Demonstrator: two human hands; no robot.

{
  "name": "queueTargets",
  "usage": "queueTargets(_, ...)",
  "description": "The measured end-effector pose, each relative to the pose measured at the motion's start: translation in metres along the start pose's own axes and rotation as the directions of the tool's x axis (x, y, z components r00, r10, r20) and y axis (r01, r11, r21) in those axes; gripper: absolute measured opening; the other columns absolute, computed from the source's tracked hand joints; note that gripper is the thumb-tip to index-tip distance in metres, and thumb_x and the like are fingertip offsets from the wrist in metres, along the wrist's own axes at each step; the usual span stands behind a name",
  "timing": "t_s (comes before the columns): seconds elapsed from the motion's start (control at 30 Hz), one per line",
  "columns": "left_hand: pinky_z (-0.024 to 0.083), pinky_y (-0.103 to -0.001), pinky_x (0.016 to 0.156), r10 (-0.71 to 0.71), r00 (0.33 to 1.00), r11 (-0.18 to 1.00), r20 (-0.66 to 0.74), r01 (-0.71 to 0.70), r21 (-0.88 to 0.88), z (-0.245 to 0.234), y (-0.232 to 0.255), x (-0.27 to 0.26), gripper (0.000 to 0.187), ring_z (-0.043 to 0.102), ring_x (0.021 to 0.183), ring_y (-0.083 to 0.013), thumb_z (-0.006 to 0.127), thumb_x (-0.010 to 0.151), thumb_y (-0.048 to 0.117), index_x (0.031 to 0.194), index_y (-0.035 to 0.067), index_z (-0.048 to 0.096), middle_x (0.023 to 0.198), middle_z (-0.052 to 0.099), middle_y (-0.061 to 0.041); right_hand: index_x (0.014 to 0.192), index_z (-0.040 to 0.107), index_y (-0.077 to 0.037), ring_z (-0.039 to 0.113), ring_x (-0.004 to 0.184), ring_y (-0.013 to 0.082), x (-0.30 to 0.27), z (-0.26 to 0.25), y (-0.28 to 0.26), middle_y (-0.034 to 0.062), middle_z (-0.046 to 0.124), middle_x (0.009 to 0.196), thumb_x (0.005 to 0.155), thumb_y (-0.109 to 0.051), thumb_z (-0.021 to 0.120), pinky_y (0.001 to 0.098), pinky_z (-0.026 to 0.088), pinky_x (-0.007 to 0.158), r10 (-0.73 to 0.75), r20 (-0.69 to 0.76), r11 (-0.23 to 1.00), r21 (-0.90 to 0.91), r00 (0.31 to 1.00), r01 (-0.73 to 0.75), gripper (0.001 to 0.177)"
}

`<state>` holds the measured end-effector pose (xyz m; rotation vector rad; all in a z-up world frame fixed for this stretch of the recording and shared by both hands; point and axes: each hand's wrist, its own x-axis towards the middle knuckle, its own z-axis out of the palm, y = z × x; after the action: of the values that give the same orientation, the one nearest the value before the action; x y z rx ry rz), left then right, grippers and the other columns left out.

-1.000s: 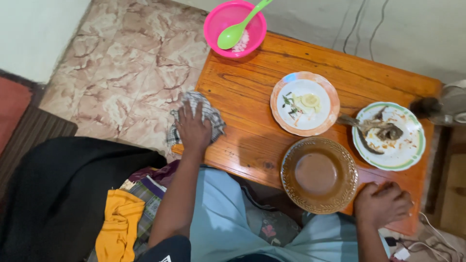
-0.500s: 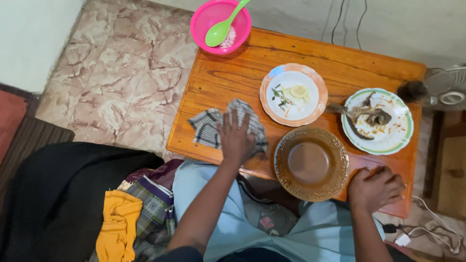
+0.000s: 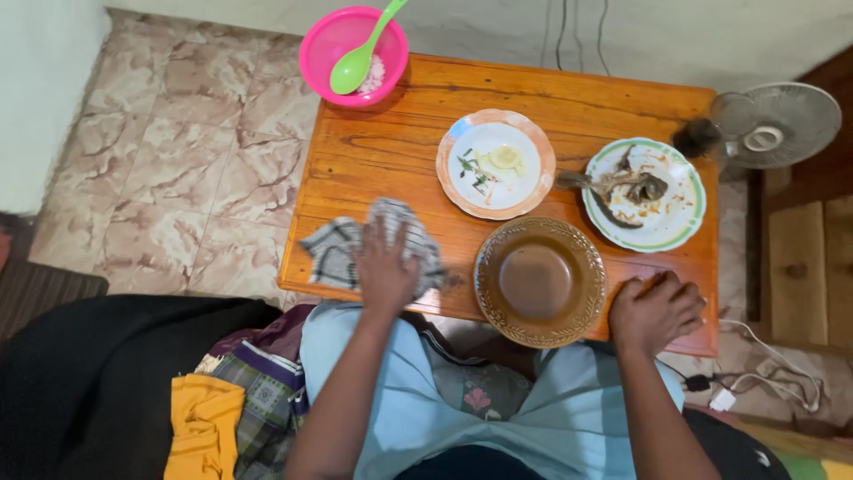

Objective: Wiping a wooden table surface around plates and bowls using a cloth

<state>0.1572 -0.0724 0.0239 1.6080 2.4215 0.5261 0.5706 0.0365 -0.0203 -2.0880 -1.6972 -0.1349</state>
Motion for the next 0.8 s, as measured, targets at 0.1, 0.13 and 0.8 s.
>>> queueTargets(0.1, 0.015, -0.072, 0.116, -0.069, 0.995, 0.997, -0.074, 0.07, 0.011, -0.004, -0.03, 0.011, 0.07, 0.02, 0.153, -0.0433, 0.067, 0.086, 0.038, 0.153, 0.025, 0.048, 0.167, 0.026, -0.018, 0.13, 0.058, -0.001, 0.03, 0.147, 0.0538, 0.001, -0.005, -0.006, 0.0298, 0.044, 0.151, 0.101, -0.034, 0.062, 0.0699, 0.018, 0.119, 0.003, -0.004, 1.0, 0.004, 1.0, -0.003, 0.044)
queueTargets(0.13, 0.015, -0.072, 0.117, -0.106, 0.988, 0.994, -0.116, 0.109, 0.021, -0.003, -0.039, 0.015, 0.068, 0.021, 0.153, -0.0443, 0.065, 0.088, 0.038, 0.153, 0.024, 0.049, 0.167, 0.026, -0.019, 0.132, 0.059, -0.002, 0.03, 0.147, 0.0535, 0.001, -0.008, -0.008, 0.0298, 0.044, 0.151, 0.101, -0.034, 0.061, 0.0697, 0.018, 0.119, 0.006, 0.006, 1.0, 0.011, 1.0, -0.006, 0.045)
queueTargets(0.8, 0.007, -0.067, 0.121, -0.198, 0.964, 0.976, -0.179, 0.21, 0.055, -0.005, -0.043, 0.022, 0.061, 0.018, 0.154, -0.0444, 0.053, 0.096, 0.036, 0.154, 0.017, 0.049, 0.167, 0.025, -0.021, 0.144, 0.027, 0.021, 0.042, 0.143, 0.0411, 0.036, -0.176, -0.02, 0.0323, 0.041, 0.147, 0.103, 0.011, 0.059, 0.0531, 0.036, 0.117, -0.187, -0.553, 0.866, 0.297, 0.812, 0.402, 0.053)
